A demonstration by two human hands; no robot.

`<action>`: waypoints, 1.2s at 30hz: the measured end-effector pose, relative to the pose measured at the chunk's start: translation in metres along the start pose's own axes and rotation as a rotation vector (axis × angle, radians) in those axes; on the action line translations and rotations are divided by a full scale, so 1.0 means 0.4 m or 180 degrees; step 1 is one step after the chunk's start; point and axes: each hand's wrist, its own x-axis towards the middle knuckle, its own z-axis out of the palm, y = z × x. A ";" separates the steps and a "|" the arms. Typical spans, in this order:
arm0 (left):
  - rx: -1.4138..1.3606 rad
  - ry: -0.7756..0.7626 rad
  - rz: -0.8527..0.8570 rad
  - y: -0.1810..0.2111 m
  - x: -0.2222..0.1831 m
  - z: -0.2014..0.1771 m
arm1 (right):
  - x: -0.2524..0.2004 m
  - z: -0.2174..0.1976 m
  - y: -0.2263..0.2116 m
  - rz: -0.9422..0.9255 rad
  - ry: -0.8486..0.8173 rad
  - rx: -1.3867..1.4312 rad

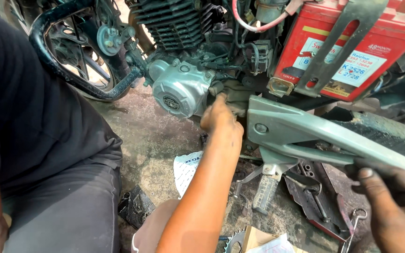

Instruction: The person uses a screwdriver to pry at a motorcycle engine and then wipes the components with a cloth. They continue by using the screwdriver to scrape the engine assembly before wiping it again with the cloth.

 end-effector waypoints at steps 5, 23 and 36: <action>0.0604 -0.0445 0.0920 0.025 -0.021 -0.035 | 0.014 -0.005 0.009 -0.0012 0.0168 -0.0112; 0.0693 -0.0076 0.0764 0.038 -0.012 -0.030 | -0.044 0.042 -0.084 0.0070 -0.0101 -0.0179; 0.0111 -0.0055 -0.0072 0.107 -0.026 -0.143 | -0.059 0.086 -0.095 0.0248 -0.0073 -0.0135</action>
